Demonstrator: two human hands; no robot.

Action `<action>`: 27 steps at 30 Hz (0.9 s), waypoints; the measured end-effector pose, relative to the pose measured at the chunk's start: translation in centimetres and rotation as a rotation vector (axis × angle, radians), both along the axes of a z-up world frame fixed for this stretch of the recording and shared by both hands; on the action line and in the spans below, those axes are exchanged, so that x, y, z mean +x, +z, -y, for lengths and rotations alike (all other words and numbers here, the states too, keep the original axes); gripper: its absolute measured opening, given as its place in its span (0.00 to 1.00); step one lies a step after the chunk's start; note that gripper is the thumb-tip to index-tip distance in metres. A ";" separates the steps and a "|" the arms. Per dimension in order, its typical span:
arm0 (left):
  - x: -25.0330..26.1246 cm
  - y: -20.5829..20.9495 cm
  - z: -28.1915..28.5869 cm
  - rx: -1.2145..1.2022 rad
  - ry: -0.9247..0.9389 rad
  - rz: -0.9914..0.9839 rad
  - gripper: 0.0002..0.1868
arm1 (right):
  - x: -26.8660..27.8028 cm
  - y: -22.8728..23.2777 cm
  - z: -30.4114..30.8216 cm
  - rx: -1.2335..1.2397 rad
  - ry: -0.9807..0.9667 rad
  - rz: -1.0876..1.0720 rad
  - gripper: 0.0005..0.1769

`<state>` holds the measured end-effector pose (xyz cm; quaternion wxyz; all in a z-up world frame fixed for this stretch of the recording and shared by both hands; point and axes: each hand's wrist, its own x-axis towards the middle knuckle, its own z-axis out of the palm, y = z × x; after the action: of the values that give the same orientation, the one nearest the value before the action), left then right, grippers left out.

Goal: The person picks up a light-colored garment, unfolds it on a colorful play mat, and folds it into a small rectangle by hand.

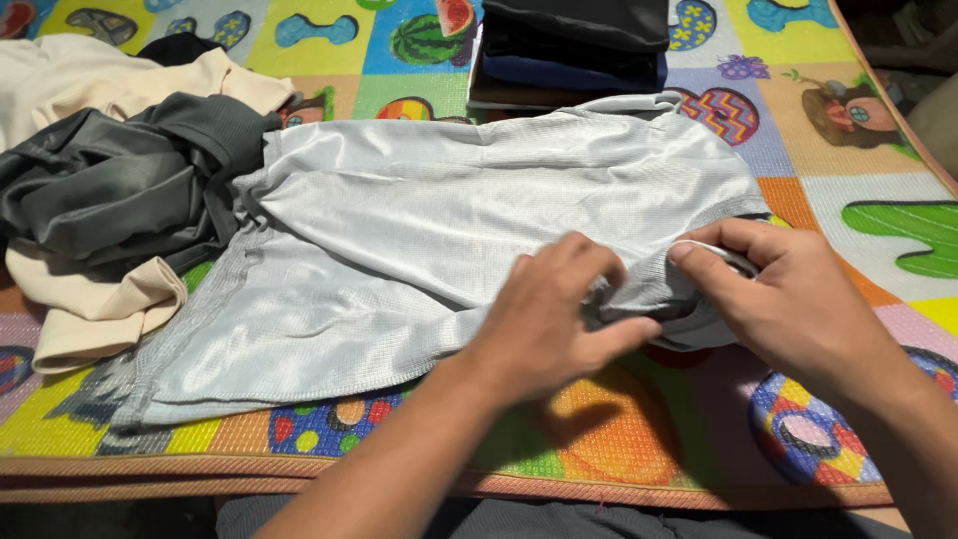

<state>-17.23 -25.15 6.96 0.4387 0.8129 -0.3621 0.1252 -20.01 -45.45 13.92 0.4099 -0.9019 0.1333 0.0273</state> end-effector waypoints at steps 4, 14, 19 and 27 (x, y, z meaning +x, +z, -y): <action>0.4 -0.3 1.5 0.044 -0.084 -0.302 0.15 | 0.5 -0.4 1.4 0.010 0.111 -0.035 0.20; 2.4 -1.2 0.1 -0.321 -0.125 -0.824 0.12 | -0.6 -2.9 4.5 0.060 -0.015 -0.195 0.25; 3.3 -2.9 0.0 -0.496 0.140 -1.009 0.15 | -0.4 -3.4 4.0 -0.171 0.128 -0.234 0.12; -0.1 -0.5 1.5 -0.110 0.143 -0.129 0.27 | 1.4 -2.6 3.9 0.259 0.002 -0.071 0.11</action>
<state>-17.34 -26.66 6.48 0.4949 0.8178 -0.2666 0.1233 -18.56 -49.37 11.30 0.5178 -0.8401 0.1421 0.0764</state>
